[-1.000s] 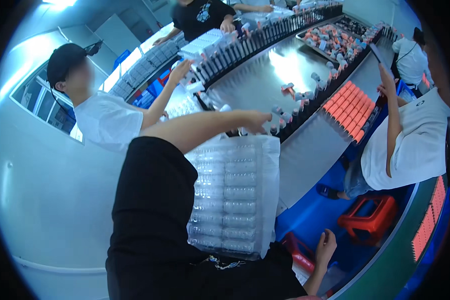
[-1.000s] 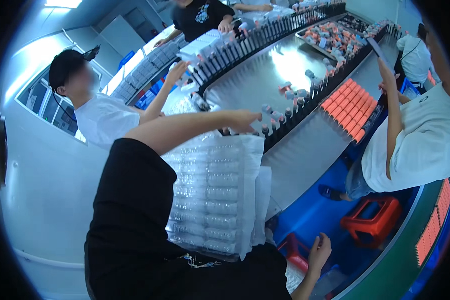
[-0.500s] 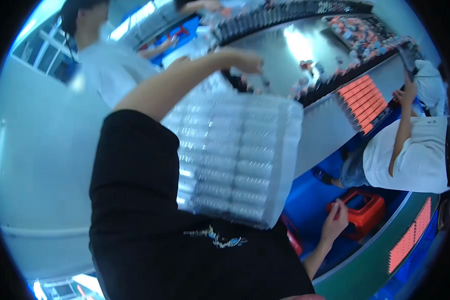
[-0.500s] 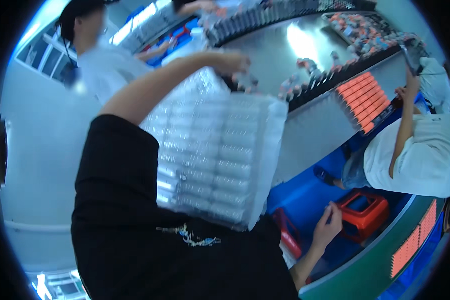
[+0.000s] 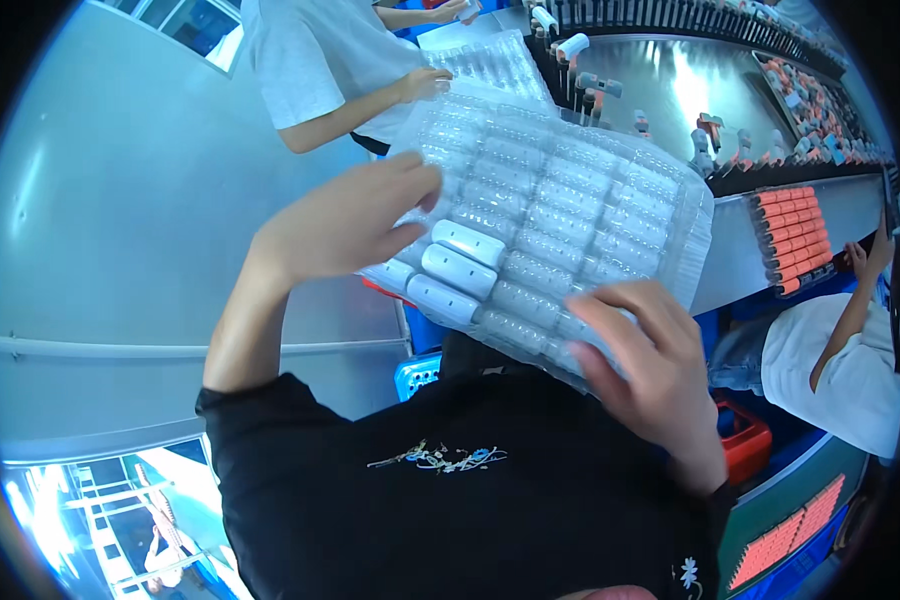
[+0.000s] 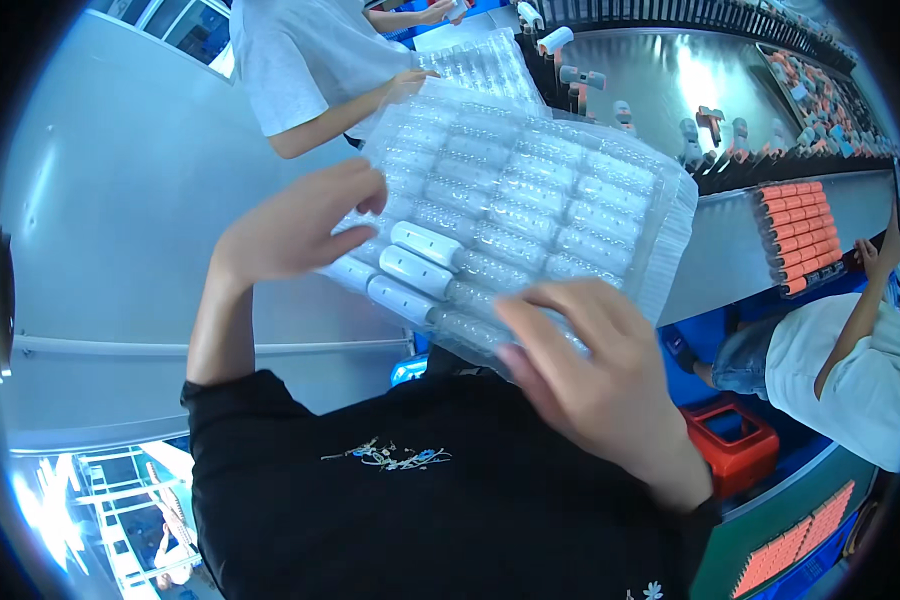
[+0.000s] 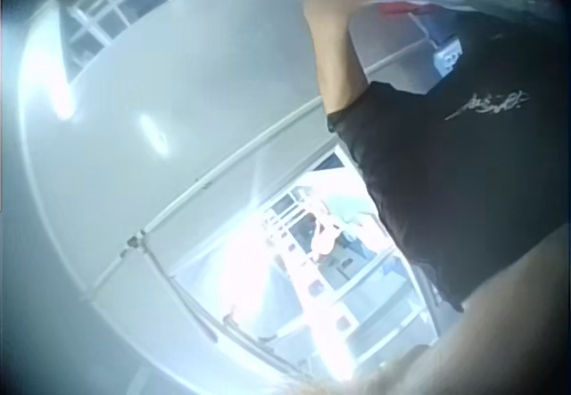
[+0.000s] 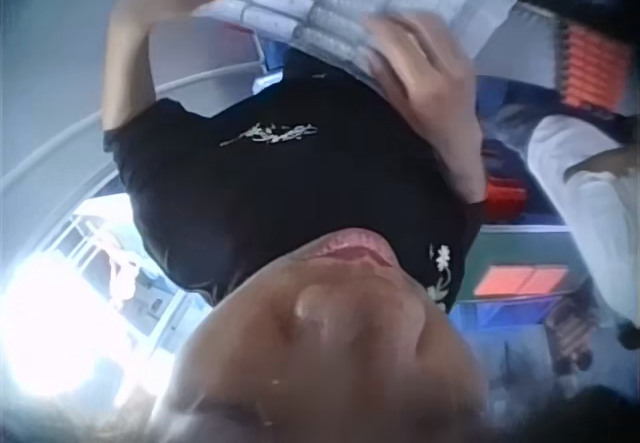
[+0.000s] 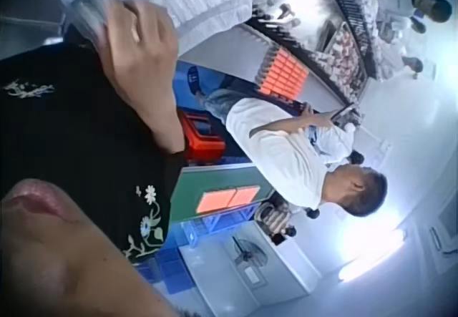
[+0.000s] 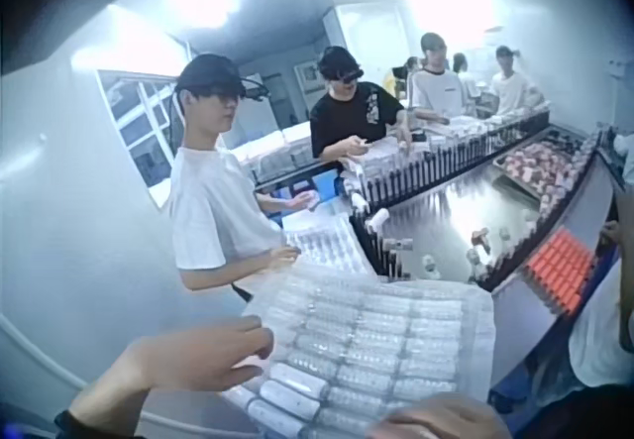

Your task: The person removes plastic components from blister trays by hand and mounts them onto the upright pegs of a rotating conveyor line, then receives a stack of filled trays and places additional components onto the pegs.

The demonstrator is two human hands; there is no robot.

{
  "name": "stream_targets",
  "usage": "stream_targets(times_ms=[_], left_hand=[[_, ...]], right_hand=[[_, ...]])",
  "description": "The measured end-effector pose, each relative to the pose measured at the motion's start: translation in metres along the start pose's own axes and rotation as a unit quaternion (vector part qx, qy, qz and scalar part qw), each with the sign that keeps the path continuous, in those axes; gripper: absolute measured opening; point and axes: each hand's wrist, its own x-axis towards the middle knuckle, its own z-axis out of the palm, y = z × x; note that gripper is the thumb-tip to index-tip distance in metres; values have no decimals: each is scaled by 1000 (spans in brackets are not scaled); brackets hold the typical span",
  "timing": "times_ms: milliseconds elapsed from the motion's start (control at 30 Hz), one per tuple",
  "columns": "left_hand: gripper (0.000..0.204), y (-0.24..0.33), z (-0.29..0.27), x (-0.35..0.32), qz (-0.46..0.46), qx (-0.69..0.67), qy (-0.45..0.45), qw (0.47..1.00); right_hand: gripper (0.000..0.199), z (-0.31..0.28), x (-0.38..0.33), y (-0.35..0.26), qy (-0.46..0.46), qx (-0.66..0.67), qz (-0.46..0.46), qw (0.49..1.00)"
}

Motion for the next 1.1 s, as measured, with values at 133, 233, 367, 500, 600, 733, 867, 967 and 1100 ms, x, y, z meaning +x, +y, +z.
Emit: stream_targets(times_ms=[133, 233, 367, 500, 600, 733, 867, 967, 1100], left_hand=[[30, -3, 27, -36, -34, -16, -13, 999], [32, -2, 42, -47, -56, -26, 8, 998], [37, -4, 56, -63, -84, 30, 46, 995], [35, 2, 63, -55, -134, 70, 32, 988], [36, 3, 52, -48, -125, 70, 11, 990], [39, -5, 19, -54, -83, -41, 44, 995], [39, -2, 11, -56, -11, -103, 101, 990], [43, 12, 35, -43, 15, -84, 34, 996], [43, 24, 50, -36, 17, -77, 34, 996]], right_hand=[[37, 33, 59, -9, -60, -3, -57, 997], [31, 72, 88, 3, -177, -52, -36, 982], [16, 112, 99, 7, -212, -140, -45, 966], [13, 115, 114, 5, -300, -145, -36, 942], [12, 108, 121, 6, -314, -151, -27, 937], [23, 110, 110, 17, -251, -134, -18, 959], [56, 45, 101, 15, -103, 22, 107, 989], [65, 1, 91, 92, 42, 74, 14, 996], [57, -69, 39, 172, 21, -195, 70, 978]])
